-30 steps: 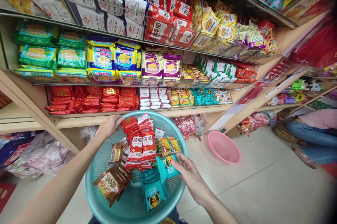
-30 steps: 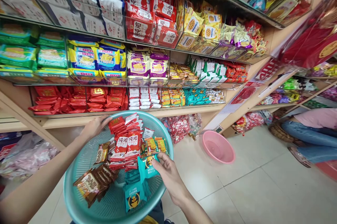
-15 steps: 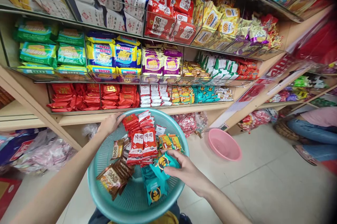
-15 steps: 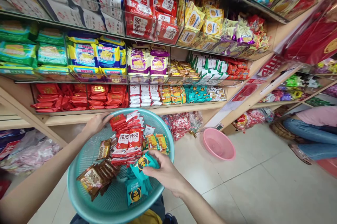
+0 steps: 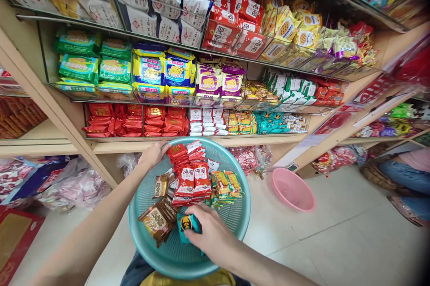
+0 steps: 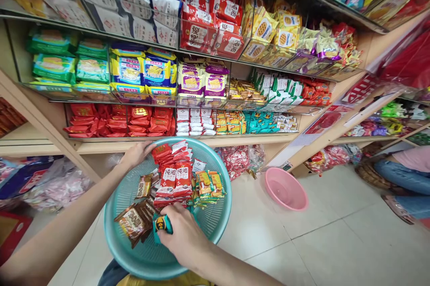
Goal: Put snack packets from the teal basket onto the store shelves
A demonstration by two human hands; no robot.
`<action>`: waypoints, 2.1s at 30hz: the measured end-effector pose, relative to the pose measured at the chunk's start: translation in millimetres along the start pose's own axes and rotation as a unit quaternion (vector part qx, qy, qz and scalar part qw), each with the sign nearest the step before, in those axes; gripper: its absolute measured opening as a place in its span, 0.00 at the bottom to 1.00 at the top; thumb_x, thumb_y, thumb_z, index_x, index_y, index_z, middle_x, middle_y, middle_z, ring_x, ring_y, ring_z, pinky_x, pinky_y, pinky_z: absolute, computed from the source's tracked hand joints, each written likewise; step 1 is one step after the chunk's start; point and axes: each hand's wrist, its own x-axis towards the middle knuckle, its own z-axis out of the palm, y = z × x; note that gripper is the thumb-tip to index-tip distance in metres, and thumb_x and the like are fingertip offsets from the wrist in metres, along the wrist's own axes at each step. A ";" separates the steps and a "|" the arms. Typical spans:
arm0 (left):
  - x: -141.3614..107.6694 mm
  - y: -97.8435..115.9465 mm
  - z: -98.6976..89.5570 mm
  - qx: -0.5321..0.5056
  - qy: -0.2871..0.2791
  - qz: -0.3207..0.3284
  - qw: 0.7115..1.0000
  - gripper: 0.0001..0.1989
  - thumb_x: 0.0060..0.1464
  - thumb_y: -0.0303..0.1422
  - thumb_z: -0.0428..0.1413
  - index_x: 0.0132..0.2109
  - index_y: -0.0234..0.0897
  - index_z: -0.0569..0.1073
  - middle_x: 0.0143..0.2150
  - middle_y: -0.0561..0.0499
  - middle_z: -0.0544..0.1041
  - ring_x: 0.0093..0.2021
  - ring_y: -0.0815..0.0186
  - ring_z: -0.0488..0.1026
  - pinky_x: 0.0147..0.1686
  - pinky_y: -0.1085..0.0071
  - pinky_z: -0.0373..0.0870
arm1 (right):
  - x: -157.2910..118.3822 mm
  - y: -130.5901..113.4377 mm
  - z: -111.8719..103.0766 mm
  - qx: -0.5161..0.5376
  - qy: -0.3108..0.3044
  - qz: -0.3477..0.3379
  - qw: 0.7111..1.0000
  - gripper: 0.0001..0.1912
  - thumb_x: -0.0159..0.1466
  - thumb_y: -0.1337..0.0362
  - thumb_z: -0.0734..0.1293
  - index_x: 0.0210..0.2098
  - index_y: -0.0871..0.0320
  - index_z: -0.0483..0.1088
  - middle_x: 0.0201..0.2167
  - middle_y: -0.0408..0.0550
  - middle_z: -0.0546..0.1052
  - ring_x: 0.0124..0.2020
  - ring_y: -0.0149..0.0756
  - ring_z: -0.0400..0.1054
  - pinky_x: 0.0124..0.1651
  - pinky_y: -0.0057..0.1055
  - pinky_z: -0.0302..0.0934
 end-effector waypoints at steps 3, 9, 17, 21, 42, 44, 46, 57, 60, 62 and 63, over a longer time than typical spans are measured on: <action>-1.7 1.5 -1.3 0.002 0.001 0.001 1.000 0.25 0.60 0.48 0.37 0.54 0.42 0.67 0.48 0.42 0.77 0.47 0.54 0.74 0.44 0.64 0.68 | -0.8 1.4 16.3 -0.082 -0.007 0.001 0.997 0.17 0.58 0.68 0.65 0.46 0.50 0.66 0.46 0.45 0.70 0.44 0.39 0.67 0.45 0.31 0.59; -3.9 0.2 -0.7 -0.006 0.006 0.006 1.000 0.25 0.61 0.48 0.38 0.55 0.42 0.67 0.47 0.42 0.77 0.47 0.56 0.74 0.44 0.66 0.68 | -2.3 3.4 35.0 -0.246 0.035 -0.053 0.967 0.14 0.60 0.67 0.62 0.47 0.52 0.65 0.42 0.47 0.71 0.44 0.43 0.65 0.48 0.41 0.56; -5.2 0.5 -0.3 -0.016 0.013 -0.002 1.000 0.25 0.60 0.48 0.40 0.55 0.40 0.68 0.47 0.42 0.77 0.47 0.57 0.74 0.45 0.67 0.67 | 7.0 0.4 44.5 -0.336 0.021 -0.026 0.941 0.08 0.61 0.70 0.60 0.36 0.58 0.69 0.37 0.53 0.74 0.45 0.46 0.64 0.53 0.50 0.52; -5.4 0.5 -0.4 -0.008 0.012 0.004 1.000 0.25 0.60 0.48 0.39 0.55 0.41 0.67 0.47 0.42 0.77 0.46 0.57 0.74 0.45 0.68 0.67 | 17.2 1.4 56.8 -0.364 -0.009 0.008 0.931 0.13 0.62 0.70 0.58 0.42 0.61 0.71 0.41 0.58 0.74 0.50 0.48 0.62 0.57 0.52 0.48; -4.2 -2.8 0.9 0.011 0.007 0.006 1.000 0.25 0.61 0.47 0.37 0.56 0.41 0.65 0.47 0.42 0.77 0.46 0.56 0.75 0.43 0.65 0.68 | 51.2 4.8 88.5 -0.405 -0.002 0.084 0.910 0.18 0.64 0.72 0.56 0.52 0.64 0.67 0.49 0.60 0.73 0.56 0.46 0.62 0.59 0.49 0.52; -4.1 -3.1 1.9 0.011 0.012 0.007 1.000 0.25 0.61 0.47 0.37 0.55 0.41 0.66 0.47 0.42 0.77 0.46 0.56 0.75 0.44 0.65 0.68 | 50.0 5.4 88.8 -0.402 0.003 0.084 0.912 0.20 0.64 0.73 0.56 0.54 0.64 0.65 0.51 0.60 0.71 0.57 0.47 0.60 0.60 0.49 0.50; -4.4 -3.1 2.7 0.010 0.019 0.008 1.000 0.25 0.61 0.47 0.37 0.55 0.40 0.66 0.47 0.42 0.77 0.47 0.57 0.74 0.45 0.65 0.68 | 49.0 6.4 89.0 -0.402 0.005 0.084 0.912 0.20 0.64 0.73 0.55 0.55 0.65 0.64 0.52 0.60 0.70 0.58 0.48 0.59 0.61 0.49 0.49; -4.7 -2.0 2.0 0.009 0.020 0.008 1.000 0.24 0.61 0.47 0.38 0.56 0.41 0.66 0.47 0.42 0.77 0.48 0.58 0.74 0.45 0.67 0.67 | 44.1 18.1 91.6 -0.412 0.057 0.062 0.907 0.18 0.63 0.74 0.56 0.50 0.65 0.69 0.49 0.62 0.72 0.53 0.49 0.63 0.58 0.50 0.50; -5.4 -1.8 1.7 0.015 0.022 0.007 1.000 0.24 0.62 0.47 0.38 0.56 0.40 0.66 0.47 0.41 0.77 0.47 0.57 0.75 0.43 0.66 0.68 | 43.3 19.4 95.2 -0.407 0.059 0.055 0.910 0.19 0.63 0.75 0.56 0.51 0.65 0.68 0.50 0.62 0.71 0.54 0.49 0.62 0.58 0.51 0.49; -6.4 -1.3 0.8 0.017 0.020 0.007 1.000 0.24 0.62 0.47 0.38 0.55 0.41 0.66 0.46 0.41 0.77 0.46 0.56 0.75 0.42 0.66 0.68 | 42.7 19.2 95.8 -0.411 0.059 0.057 0.908 0.19 0.63 0.75 0.56 0.50 0.65 0.69 0.50 0.62 0.72 0.54 0.48 0.62 0.59 0.50 0.49; -6.9 -1.0 0.2 0.016 0.019 0.008 1.000 0.24 0.62 0.46 0.38 0.55 0.41 0.66 0.46 0.42 0.78 0.46 0.56 0.75 0.42 0.66 0.68 | 42.4 19.0 95.5 -0.414 0.060 0.059 0.906 0.18 0.63 0.75 0.56 0.50 0.65 0.69 0.49 0.61 0.72 0.53 0.48 0.63 0.58 0.50 0.50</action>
